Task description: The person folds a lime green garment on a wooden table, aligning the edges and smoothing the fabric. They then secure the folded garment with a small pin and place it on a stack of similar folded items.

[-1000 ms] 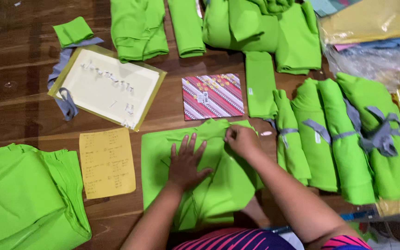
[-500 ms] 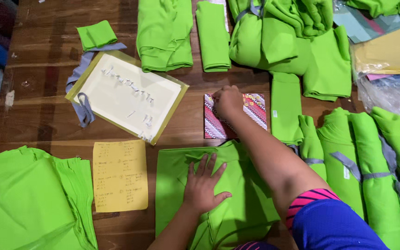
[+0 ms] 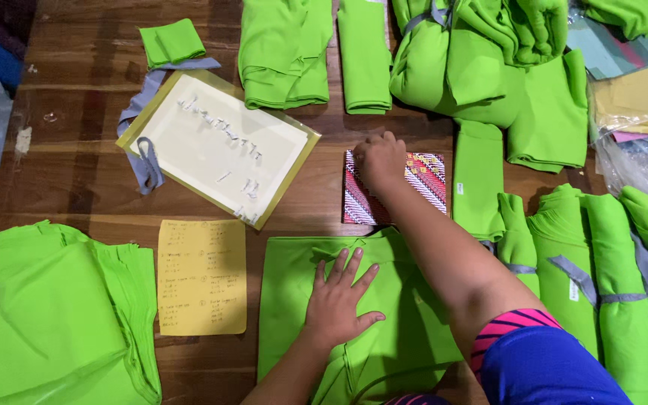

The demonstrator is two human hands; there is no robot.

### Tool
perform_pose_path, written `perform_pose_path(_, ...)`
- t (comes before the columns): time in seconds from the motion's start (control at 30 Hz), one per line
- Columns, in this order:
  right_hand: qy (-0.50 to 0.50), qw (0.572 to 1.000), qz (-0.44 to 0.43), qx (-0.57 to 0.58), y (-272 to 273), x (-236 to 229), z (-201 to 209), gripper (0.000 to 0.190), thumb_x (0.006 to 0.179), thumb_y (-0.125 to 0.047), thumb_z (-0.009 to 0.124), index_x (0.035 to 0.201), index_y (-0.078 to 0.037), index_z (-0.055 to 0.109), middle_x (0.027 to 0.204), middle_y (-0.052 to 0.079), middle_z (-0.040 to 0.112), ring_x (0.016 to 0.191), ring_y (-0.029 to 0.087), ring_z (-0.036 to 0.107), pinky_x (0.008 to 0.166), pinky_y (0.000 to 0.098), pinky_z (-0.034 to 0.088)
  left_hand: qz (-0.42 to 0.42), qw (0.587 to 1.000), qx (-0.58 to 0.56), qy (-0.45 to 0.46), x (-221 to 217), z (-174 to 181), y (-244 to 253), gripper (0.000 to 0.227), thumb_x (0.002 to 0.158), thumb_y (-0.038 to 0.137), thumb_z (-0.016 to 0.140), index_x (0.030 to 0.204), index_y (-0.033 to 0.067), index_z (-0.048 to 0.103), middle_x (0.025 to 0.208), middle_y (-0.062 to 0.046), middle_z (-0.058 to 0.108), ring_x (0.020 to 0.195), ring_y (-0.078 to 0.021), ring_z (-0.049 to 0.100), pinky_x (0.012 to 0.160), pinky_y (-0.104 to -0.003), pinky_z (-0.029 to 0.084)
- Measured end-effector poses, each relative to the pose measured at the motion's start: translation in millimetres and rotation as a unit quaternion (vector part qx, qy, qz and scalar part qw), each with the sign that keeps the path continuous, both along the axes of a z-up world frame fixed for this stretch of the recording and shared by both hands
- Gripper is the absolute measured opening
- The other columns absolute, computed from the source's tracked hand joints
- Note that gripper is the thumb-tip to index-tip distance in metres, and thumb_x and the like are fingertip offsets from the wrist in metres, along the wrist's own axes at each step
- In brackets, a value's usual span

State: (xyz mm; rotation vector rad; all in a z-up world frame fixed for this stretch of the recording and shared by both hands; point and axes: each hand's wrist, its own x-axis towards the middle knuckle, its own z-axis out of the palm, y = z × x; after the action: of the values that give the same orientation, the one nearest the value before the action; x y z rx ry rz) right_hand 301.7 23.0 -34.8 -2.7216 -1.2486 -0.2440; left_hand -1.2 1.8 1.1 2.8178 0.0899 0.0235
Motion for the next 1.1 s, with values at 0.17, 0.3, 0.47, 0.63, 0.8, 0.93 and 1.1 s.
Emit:
perform_pose_path(0.17,-0.027,0.999,0.034,-0.021,0.5,5.3,-5.5,0.013,0.083,-0.035,0.064,0.086,-0.029,0.075,0.085,-0.005,0.068,0.092,0.027,0.053,0.066,0.0437,0.035,0.0,1.0,-0.002,-0.005,-0.7,3.9,1.2,0.088,0.077,0.075,0.055,0.148,0.0264,0.04,0.159,-0.012,0.024,0.145,-0.0335,0.021,0.105,-0.063,0.024)
perform_pose_path(0.3,0.054,0.996,-0.006,-0.07,5.5,2.7,4.5,0.017,0.089,-0.024,0.059,0.095,-0.028,0.074,0.101,-0.001,0.071,0.098,0.027,0.054,0.075,0.0443,0.036,-0.005,1.0,-0.022,0.022,0.3,3.4,2.0,0.087,0.08,0.074,0.053,0.15,0.0268,0.035,0.16,-0.012,0.02,0.146,-0.0342,0.017,0.106,-0.064,0.021)
perform_pose_path(0.47,0.1,0.988,-0.021,-0.117,12.2,4.7,5.5,0.014,0.089,-0.022,0.059,0.096,-0.024,0.072,0.105,0.001,0.069,0.107,0.028,0.05,0.079,0.0453,0.033,-0.002,1.0,-0.008,0.003,0.0,-1.1,0.8,0.087,0.078,0.074,0.055,0.149,0.0267,0.038,0.16,-0.012,0.022,0.145,-0.034,0.02,0.105,-0.064,0.023)
perform_pose_path(0.63,0.13,0.982,-0.037,-0.131,13.8,7.4,4.3,0.013,0.087,-0.025,0.062,0.095,-0.029,0.072,0.11,0.001,0.066,0.111,0.028,0.05,0.082,0.0467,0.035,0.003,1.0,-0.02,-0.019,0.4,1.3,1.5,0.089,0.074,0.073,0.059,0.147,0.026,0.042,0.159,-0.013,0.026,0.144,-0.0341,0.024,0.104,-0.063,0.025)
perform_pose_path(0.8,0.141,0.988,-0.038,-0.058,8.1,6.0,0.3,0.011,0.082,-0.016,0.066,0.086,-0.026,0.069,0.099,0.001,0.069,0.104,0.027,0.052,0.078,0.0437,0.032,-0.003,1.0,-0.02,0.003,-0.3,-1.6,1.7,0.086,0.08,0.074,0.052,0.15,0.0266,0.037,0.16,-0.012,0.021,0.146,-0.034,0.019,0.107,-0.063,0.021)
perform_pose_path(0.93,0.111,0.994,-0.016,-0.014,6.0,6.0,-5.6,0.007,0.084,-0.021,0.065,0.085,-0.025,0.071,0.097,0.003,0.069,0.099,0.029,0.053,0.075,0.0453,0.033,-0.001,1.0,-0.018,0.009,0.9,0.9,1.5,0.087,0.079,0.074,0.054,0.15,0.0268,0.036,0.16,-0.012,0.021,0.146,-0.0338,0.018,0.107,-0.063,0.021)
perform_pose_path(1.1,0.15,0.987,-0.054,-0.005,5.7,3.7,4.4,0.014,0.087,-0.018,0.063,0.095,-0.026,0.072,0.097,0.006,0.072,0.096,0.03,0.055,0.076,0.0428,0.033,-0.002,1.0,-0.003,0.017,0.9,-2.6,1.1,0.087,0.079,0.075,0.051,0.15,0.0277,0.036,0.16,-0.012,0.021,0.146,-0.0335,0.018,0.107,-0.062,0.02)
